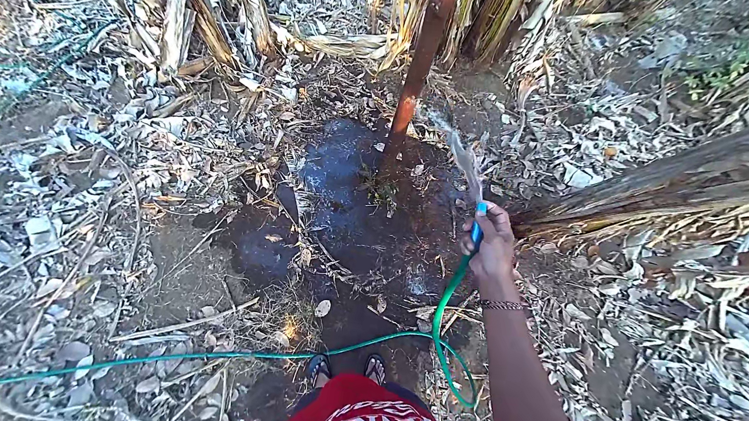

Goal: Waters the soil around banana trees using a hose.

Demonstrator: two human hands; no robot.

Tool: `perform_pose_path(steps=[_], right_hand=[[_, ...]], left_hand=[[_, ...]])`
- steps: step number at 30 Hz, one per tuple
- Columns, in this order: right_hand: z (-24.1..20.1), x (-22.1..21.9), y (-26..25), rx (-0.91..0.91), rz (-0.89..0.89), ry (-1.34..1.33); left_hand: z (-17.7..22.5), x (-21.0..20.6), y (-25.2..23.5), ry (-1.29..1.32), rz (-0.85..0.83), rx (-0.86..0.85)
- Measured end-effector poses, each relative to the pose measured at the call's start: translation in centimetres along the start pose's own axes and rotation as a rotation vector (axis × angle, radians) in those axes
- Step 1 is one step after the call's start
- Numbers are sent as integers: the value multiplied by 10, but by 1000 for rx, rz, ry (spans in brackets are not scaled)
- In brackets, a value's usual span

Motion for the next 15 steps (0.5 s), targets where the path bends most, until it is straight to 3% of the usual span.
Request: perform_pose_path(steps=[15], right_hand=[[37, -2, 18, -86, 70, 6]], left_hand=[[-22, 4, -3, 6, -7, 18]])
Point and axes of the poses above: each hand's wrist, its own y-axis away from the middle knuckle, its own x-axis out of the back of the hand, z = x × y, the point moved 1 cm from there along -y, towards the middle knuckle, and after that the axes turned 9 degrees about x, right-handed, at the moved point
